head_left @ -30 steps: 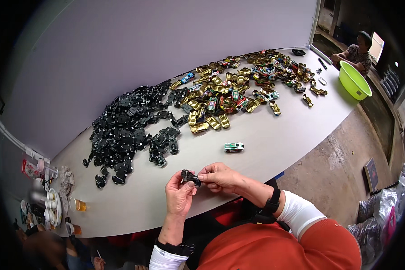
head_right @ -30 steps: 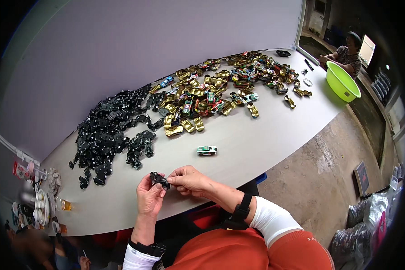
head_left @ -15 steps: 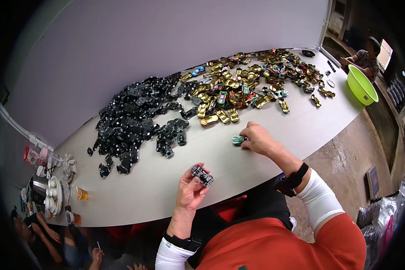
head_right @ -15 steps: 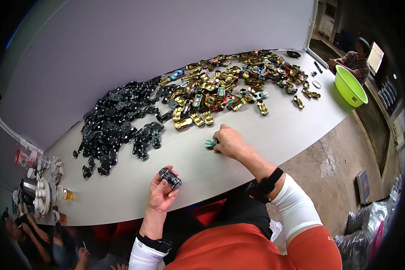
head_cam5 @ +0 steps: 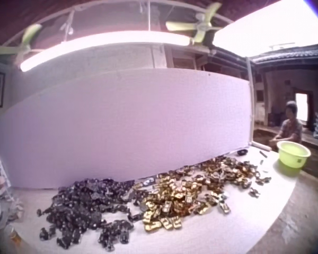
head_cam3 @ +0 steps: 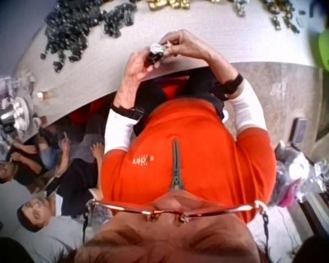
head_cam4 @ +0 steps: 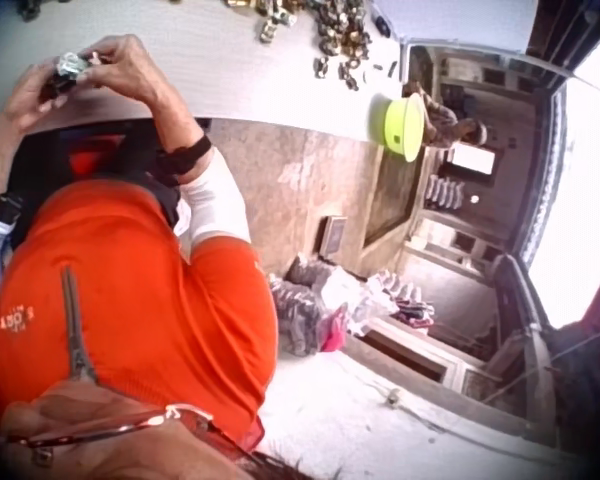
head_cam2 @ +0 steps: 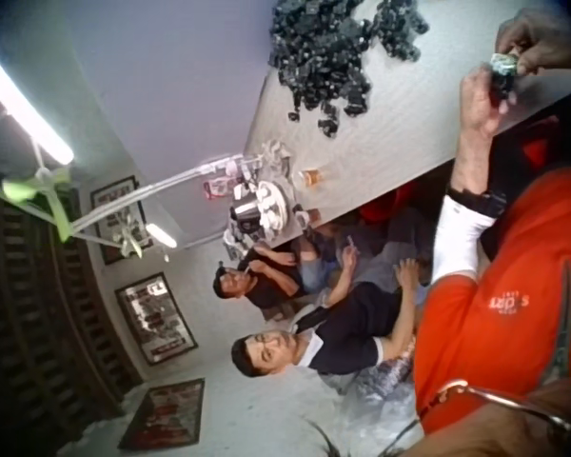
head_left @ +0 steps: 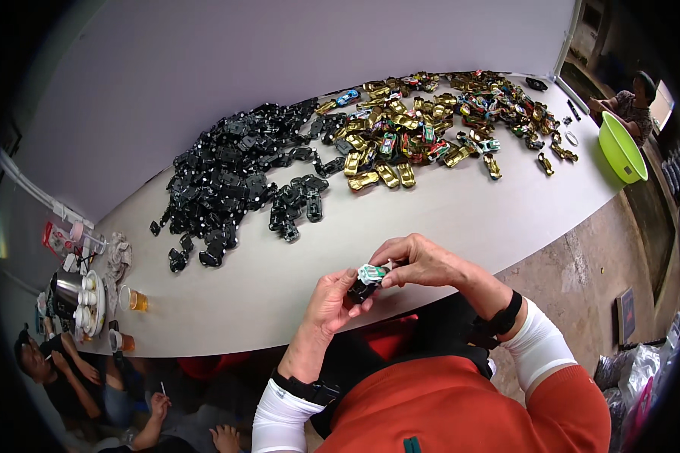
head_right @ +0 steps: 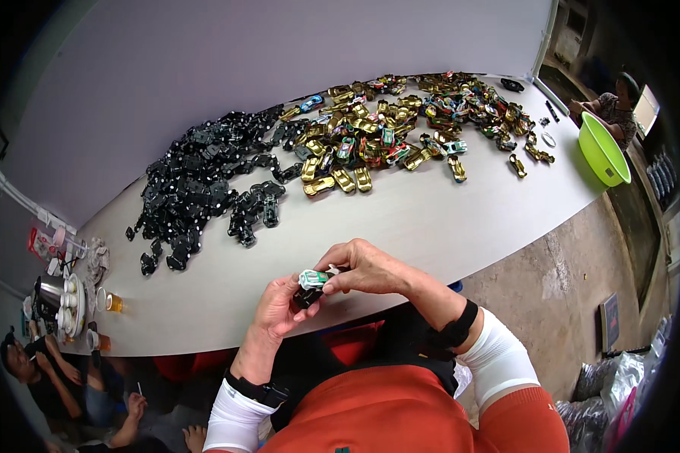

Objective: The person assembles small toy cars by hand at a table. They pick up a black chassis and a colored body, align the parts, and press them together to form a complete unit. The process is repeated for multiple cars, with the person handling the components one at a time.

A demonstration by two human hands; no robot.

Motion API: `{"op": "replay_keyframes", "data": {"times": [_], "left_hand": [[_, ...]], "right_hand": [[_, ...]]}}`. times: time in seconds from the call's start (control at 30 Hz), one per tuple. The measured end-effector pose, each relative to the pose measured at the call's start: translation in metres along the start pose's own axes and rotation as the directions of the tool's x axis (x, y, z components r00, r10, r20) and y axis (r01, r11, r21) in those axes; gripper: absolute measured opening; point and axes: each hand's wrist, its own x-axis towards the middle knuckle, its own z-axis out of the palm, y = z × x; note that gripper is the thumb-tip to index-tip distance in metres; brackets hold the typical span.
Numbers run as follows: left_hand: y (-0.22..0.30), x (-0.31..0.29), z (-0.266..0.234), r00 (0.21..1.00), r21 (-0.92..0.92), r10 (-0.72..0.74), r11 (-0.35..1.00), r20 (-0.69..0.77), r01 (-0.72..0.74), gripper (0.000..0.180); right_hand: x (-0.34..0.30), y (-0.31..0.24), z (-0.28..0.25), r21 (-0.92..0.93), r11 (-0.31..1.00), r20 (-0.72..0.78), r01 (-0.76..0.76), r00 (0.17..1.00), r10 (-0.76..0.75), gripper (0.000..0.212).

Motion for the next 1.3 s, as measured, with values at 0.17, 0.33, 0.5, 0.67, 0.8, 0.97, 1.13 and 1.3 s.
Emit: {"op": "replay_keyframes", "data": {"times": [0.17,0.33,0.5,0.67,0.8,0.97,1.13,1.3], "left_hand": [[-0.009,-0.003,0.003,0.957,-0.096,0.268,0.955,-0.111,-0.279,0.030],[-0.011,-0.005,0.020,0.795,0.010,0.567,0.815,-0.215,-0.579,0.035],[-0.010,-0.005,0.005,0.756,0.050,0.627,0.775,-0.187,-0.630,0.035],[-0.011,-0.003,0.027,0.703,0.145,0.681,0.731,-0.204,-0.666,0.036],[-0.008,-0.002,0.024,0.703,0.158,0.656,0.752,-0.274,-0.641,0.031],[-0.005,-0.004,0.026,0.763,0.041,0.575,0.805,-0.296,-0.591,0.032],[0.000,-0.008,0.014,0.787,-0.021,0.583,0.801,-0.201,-0.599,0.038],[-0.003,-0.012,0.017,0.818,0.016,0.563,0.825,-0.120,-0.565,0.038]], "right_hand": [[0.007,0.008,0.029,0.324,0.946,-0.248,-0.016,0.963,0.101,0.029],[0.010,0.005,0.043,0.397,0.918,-0.271,-0.016,0.953,0.134,0.027],[0.012,0.002,0.058,0.327,0.943,-0.318,0.057,0.947,0.053,0.025],[0.016,0.015,0.066,-0.020,0.984,-0.442,0.178,0.881,-0.169,0.029],[0.013,0.014,0.068,-0.114,0.967,-0.414,0.229,0.874,-0.256,0.031],[0.016,0.021,0.066,-0.307,0.889,-0.391,0.340,0.806,-0.443,0.031],[0.005,0.010,0.056,0.484,0.846,-0.408,0.223,0.913,-0.007,0.025],[0.002,0.010,0.051,0.227,0.913,-0.486,0.338,0.852,-0.194,0.022]]}}
